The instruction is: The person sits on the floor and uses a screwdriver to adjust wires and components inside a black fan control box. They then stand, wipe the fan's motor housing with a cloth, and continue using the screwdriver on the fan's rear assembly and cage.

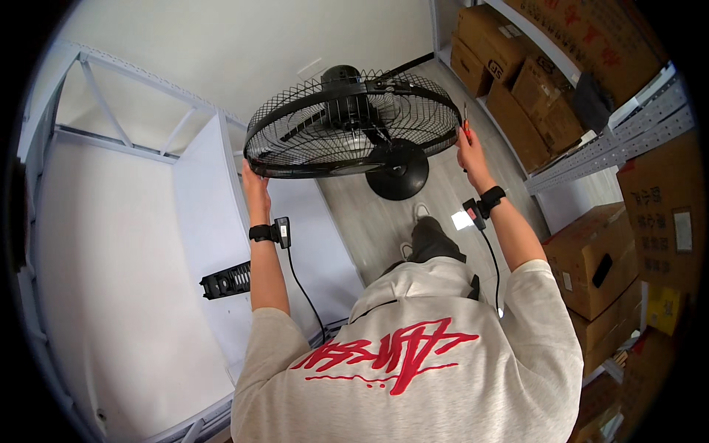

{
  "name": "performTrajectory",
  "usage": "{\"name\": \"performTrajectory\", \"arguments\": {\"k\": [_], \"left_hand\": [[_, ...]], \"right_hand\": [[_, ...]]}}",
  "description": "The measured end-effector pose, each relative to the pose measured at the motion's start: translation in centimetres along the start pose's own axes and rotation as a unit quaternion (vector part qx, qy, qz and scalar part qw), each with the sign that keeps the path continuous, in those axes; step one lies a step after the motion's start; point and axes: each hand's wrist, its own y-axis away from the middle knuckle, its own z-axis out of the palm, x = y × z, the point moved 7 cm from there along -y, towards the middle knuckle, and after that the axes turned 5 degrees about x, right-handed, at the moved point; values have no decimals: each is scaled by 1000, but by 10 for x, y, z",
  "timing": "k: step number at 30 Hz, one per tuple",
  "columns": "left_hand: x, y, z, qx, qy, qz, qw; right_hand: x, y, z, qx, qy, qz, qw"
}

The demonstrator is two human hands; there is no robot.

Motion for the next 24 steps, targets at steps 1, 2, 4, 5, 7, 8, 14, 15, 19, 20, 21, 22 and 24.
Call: {"name": "performTrajectory", "arguments": {"k": [1, 2, 4, 5, 7, 8, 14, 15, 19, 20, 21, 22, 24], "left_hand": [[0, -2, 1, 3, 8, -3, 1000], [1, -4, 3, 6, 16, -7, 1000], [1, -7, 4, 4, 26, -6, 1000], [1, -7, 5, -2, 28, -1, 1000], [3, -9, 8, -6, 38, 3, 999], [3, -8, 7, -4, 46, 0, 999], [14, -10, 0, 28, 81, -8, 996], [13, -11, -1, 33, 90, -8, 995], [6, -17, -5, 15, 101, -10, 995], [3, -20, -4, 5, 94, -14, 995], [0, -22, -1, -4, 85, -18, 996], [-2, -24, 2, -15, 76, -21, 997], [-4, -27, 6, -22, 67, -7, 997]], "right_hand": [[3, 3, 0, 6, -1, -5, 1000], [5, 5, 0, 12, -2, -9, 1000], [10, 0, -2, 32, -7, 1, 999], [12, -3, -4, 42, -9, 5, 999], [15, -8, -10, 34, -8, -2, 999], [18, -10, -12, 31, -8, -6, 999], [18, 31, -6, 26, 34, -20, 999], [20, 35, -5, 16, 4, 1, 1000], [25, 29, -2, 40, 59, -18, 997], [24, 18, -4, 42, 63, -32, 997], [24, 7, -6, 45, 65, -43, 996], [20, -2, -5, 48, 67, -56, 995], [10, -18, 0, 50, 77, -68, 993]]}}
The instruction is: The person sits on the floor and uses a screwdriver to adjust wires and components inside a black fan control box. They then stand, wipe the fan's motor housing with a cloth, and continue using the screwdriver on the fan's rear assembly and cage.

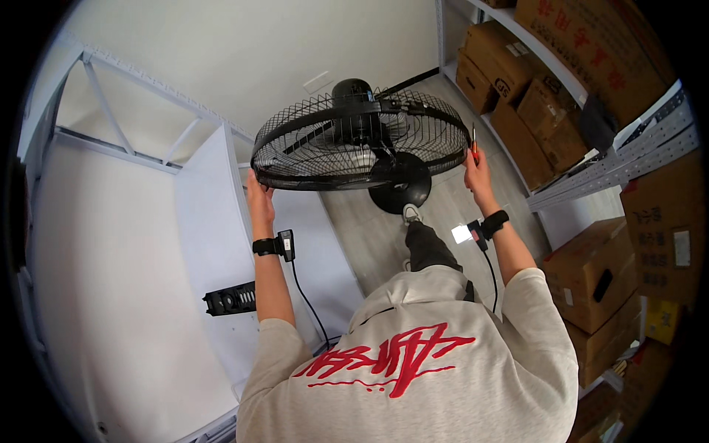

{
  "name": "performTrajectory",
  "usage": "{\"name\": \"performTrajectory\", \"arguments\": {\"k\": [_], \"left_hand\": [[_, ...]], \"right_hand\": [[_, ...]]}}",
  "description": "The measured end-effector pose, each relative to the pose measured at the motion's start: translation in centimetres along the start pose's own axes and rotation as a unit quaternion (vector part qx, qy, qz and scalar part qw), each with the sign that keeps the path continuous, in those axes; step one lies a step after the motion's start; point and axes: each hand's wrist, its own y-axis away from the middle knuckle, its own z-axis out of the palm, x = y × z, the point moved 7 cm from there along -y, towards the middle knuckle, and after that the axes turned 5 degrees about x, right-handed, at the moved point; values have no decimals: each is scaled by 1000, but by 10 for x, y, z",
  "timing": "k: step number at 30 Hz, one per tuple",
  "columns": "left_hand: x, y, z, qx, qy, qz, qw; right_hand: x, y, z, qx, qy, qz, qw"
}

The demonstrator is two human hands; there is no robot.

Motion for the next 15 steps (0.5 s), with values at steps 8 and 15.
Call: {"name": "performTrajectory", "arguments": {"k": [8, 15], "left_hand": [[45, -11, 11, 44, -159, 55, 985], [202, 130, 195, -105, -471, 525, 701]], "right_hand": [[-19, -14, 12, -8, -8, 1, 1000], [-22, -11, 9, -3, 27, 4, 1000]]}}
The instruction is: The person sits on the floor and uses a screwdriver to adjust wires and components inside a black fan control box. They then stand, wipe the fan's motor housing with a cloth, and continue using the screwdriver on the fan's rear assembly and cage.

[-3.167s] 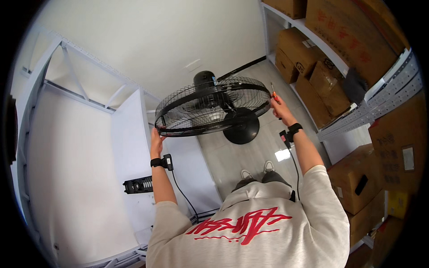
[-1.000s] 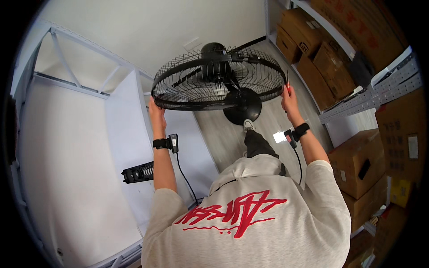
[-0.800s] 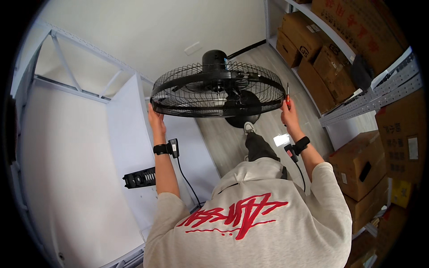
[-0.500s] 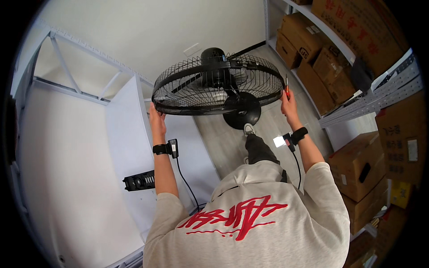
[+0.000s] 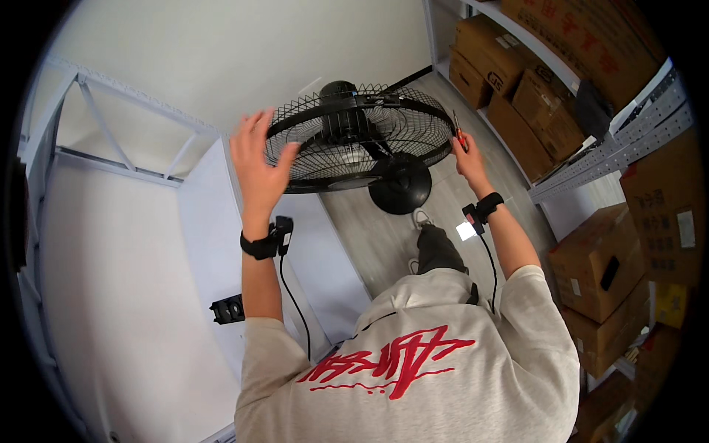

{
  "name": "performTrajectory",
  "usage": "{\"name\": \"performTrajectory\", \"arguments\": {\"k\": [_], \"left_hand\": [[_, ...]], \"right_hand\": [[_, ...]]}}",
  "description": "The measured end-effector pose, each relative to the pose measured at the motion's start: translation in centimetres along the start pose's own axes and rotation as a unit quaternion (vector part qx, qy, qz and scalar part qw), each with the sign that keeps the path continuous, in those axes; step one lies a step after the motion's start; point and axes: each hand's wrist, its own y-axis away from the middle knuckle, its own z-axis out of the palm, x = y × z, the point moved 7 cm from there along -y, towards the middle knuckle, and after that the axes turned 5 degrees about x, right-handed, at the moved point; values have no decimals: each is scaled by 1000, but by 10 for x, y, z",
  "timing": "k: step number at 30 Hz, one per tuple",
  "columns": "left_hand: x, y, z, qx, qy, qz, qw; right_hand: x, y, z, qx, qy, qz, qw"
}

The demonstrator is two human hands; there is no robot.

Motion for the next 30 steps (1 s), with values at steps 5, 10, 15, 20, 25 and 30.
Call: {"name": "performTrajectory", "arguments": {"k": [5, 10, 15, 20, 25, 30], "left_hand": [[22, -18, 24, -44, -25, 53, 997], [19, -22, 31, -45, -8, 74, 996], [29, -23, 32, -71, -30, 71, 995], [23, -14, 28, -55, -25, 50, 997], [-31, 36, 11, 20, -13, -51, 998], [-87, 84, 17, -19, 41, -186, 982]], "right_hand": [[-9, -2, 6, -1, -8, -11, 1000], [-18, -11, -2, 20, 37, -43, 998], [-44, -18, -15, 64, 111, -231, 964], [-74, -15, -16, -18, 92, -240, 966], [-125, 3, -13, -118, 32, -243, 962], [-189, 25, -2, -132, 77, -438, 886]]}}
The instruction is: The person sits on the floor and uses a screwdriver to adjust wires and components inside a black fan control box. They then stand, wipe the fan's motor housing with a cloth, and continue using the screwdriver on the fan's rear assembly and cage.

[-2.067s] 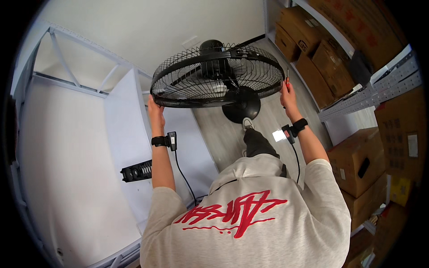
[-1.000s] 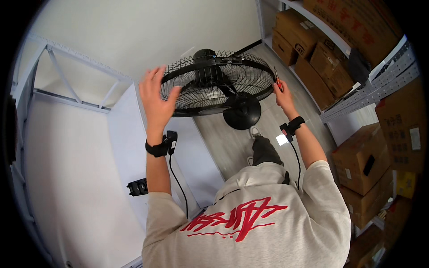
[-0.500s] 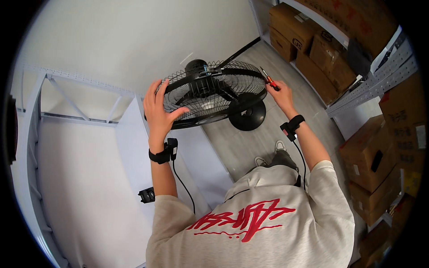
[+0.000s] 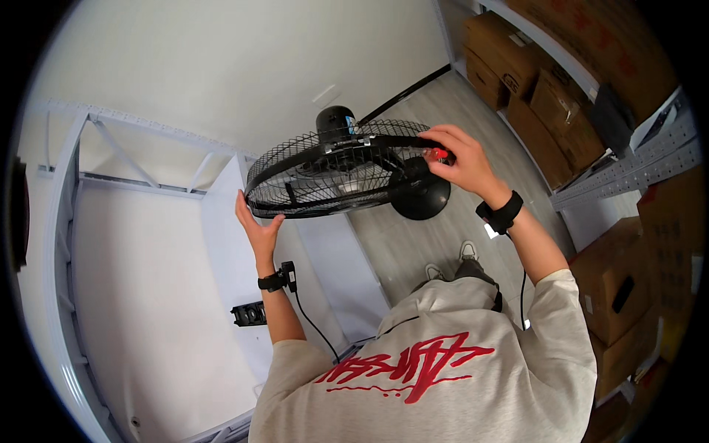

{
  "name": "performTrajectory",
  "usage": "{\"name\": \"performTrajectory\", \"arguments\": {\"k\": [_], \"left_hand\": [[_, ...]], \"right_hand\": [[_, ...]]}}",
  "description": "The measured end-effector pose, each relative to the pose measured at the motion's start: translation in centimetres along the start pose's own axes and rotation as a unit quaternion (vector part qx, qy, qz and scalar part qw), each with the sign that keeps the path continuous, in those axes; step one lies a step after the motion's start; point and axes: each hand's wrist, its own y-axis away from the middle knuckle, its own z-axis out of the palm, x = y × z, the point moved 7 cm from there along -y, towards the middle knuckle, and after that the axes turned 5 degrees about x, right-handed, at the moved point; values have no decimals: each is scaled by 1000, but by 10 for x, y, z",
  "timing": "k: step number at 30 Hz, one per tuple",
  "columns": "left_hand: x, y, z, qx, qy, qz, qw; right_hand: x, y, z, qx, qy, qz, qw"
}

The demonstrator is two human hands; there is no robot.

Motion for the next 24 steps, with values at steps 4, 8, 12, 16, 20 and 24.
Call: {"name": "performTrajectory", "arguments": {"k": [4, 8, 12, 16, 20, 24], "left_hand": [[-29, 4, 1, -43, 77, -56, 995], [-67, 16, 17, -40, 214, -162, 962], [-77, 22, 19, -24, 214, -168, 962], [-77, 28, 18, 5, 206, -177, 962], [-74, 30, 19, 18, 234, -200, 951], [-75, 30, 20, 16, 252, -199, 947]], "right_hand": [[-28, -23, 3, -81, 99, -87, 988], [-39, -31, 9, -145, 177, -91, 969], [-45, -30, 10, -141, 212, -101, 962], [-49, -11, 8, -79, 245, -80, 963], [-56, 7, 5, -56, 239, -64, 967], [-64, 18, 7, -56, 177, -63, 981]]}}
